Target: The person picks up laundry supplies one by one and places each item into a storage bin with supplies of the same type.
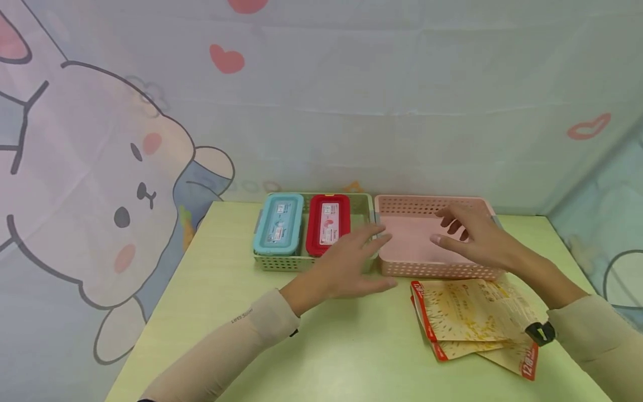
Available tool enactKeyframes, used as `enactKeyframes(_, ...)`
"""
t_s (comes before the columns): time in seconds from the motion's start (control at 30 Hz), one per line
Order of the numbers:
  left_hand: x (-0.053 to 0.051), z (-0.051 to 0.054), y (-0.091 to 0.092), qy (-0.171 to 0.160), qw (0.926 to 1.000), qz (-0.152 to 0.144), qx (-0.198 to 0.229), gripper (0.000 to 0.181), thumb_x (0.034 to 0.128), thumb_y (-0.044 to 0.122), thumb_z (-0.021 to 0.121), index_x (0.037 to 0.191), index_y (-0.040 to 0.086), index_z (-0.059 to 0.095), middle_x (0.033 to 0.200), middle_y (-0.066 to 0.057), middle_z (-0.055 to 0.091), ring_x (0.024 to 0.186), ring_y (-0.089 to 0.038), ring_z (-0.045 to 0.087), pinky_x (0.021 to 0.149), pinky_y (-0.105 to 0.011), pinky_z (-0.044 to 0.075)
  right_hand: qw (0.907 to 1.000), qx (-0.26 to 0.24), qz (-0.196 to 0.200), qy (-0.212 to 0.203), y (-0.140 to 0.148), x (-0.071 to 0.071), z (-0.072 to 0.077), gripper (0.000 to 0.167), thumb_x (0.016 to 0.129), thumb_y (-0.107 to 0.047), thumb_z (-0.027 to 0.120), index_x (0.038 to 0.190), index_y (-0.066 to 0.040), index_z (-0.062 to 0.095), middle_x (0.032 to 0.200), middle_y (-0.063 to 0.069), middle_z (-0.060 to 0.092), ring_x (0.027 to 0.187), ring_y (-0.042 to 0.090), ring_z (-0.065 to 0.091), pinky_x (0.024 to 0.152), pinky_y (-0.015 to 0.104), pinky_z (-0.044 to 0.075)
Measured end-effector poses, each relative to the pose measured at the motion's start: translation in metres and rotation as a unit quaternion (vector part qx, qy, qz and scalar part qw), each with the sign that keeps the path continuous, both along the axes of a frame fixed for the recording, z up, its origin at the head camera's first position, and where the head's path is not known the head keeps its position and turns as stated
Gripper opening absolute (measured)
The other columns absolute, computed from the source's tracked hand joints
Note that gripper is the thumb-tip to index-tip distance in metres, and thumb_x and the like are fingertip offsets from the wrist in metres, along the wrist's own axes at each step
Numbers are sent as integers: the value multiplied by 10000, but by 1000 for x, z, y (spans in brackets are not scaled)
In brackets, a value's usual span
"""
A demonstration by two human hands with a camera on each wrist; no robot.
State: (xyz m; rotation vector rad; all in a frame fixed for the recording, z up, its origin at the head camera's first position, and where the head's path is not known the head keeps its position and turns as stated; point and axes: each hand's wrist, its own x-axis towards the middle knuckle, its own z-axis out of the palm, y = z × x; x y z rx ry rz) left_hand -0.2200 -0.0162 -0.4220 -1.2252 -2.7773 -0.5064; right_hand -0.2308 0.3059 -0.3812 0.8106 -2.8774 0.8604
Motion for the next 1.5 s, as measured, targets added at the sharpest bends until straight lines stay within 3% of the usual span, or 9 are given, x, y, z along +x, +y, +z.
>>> enactKeyframes(0.27,14,-7,14,390,9983,-437,7,862,987,713,546,1647,185,379,1724,-16,291,1584,-225,278,1266,-448,283,9993,297,-167,174,18,15,0,407,1010,-341,715,1276,-38,656,1103,75,665,923,183,641,751,412,581)
enactKeyframes(0.53,24,-21,33,462,9970,-594,-184,835,999,724,515,1630,187,413,1701,-5,339,1577,-194,293,1254,-399,309,9990,329,-221,210,29,26,-4,322,988,-288,757,1190,-41,714,948,-26,682,814,106,636,672,295,562)
enactKeyframes(0.77,32,-34,55,306,9939,-873,-594,840,1012,738,466,1643,189,393,1674,-18,382,1554,-185,336,1258,-360,291,9985,461,-18,288,33,30,-8,227,970,-251,777,1098,-74,714,864,-103,658,749,23,622,633,269,558)
enactKeyframes(1.07,38,-52,77,-121,9925,-902,-816,827,1001,757,463,1642,239,394,1673,-4,368,1538,-179,358,1247,-323,295,9979,572,55,282,42,36,-14,130,958,-249,793,1001,-146,727,790,-167,630,722,-18,604,633,269,556)
enactKeyframes(1.2,42,-56,84,-188,9920,-884,-884,825,1006,746,470,1642,226,395,1676,6,365,1543,-160,342,1257,-292,253,9977,603,313,-2,50,38,-21,61,973,-202,778,941,-199,726,749,-202,604,664,-27,566,585,250,515)
enactKeyframes(1.37,46,-57,95,-299,9903,-847,-1061,827,1010,745,460,1653,232,368,1684,33,341,1559,-143,297,1264,-273,211,9912,814,675,-794,58,40,-29,143,996,-185,750,861,-217,716,703,-183,590,600,-11,518,534,243,468)
enactKeyframes(1.5,47,-58,102,-298,9893,-820,-1167,829,1007,756,449,1658,251,351,1677,50,343,1561,-127,277,1265,-263,197,9871,1015,633,-1065,61,42,-36,131,983,-219,772,871,-187,712,733,-161,600,638,-11,519,555,242,470)
